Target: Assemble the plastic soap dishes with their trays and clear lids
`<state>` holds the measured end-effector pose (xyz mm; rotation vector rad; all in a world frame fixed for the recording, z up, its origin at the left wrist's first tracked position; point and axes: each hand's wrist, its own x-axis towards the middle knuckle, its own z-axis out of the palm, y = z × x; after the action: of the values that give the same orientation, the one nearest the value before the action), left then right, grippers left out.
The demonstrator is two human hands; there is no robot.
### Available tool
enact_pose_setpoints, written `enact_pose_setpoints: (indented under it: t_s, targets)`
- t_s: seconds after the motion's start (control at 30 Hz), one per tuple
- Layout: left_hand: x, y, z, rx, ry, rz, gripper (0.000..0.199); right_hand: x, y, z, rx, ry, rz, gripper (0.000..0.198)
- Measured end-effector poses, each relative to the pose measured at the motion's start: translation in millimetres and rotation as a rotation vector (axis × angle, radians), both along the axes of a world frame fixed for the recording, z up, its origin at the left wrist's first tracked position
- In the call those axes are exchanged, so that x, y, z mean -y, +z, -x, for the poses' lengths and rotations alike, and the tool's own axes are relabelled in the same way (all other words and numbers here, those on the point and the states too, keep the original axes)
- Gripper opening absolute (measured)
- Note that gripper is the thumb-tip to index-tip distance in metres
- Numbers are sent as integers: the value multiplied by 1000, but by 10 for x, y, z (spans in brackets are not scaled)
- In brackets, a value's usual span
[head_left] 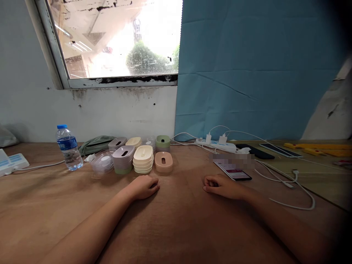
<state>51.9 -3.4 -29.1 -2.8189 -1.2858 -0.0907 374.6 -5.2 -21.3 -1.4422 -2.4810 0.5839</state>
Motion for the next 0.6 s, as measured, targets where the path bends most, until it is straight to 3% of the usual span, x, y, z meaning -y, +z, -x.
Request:
enact_pose_setpoints:
  t_s: [0.6]
  targets:
    - [-12, -18, 9, 11, -16, -23, 32, -25, -36, -24, -16, 6, -18, 26]
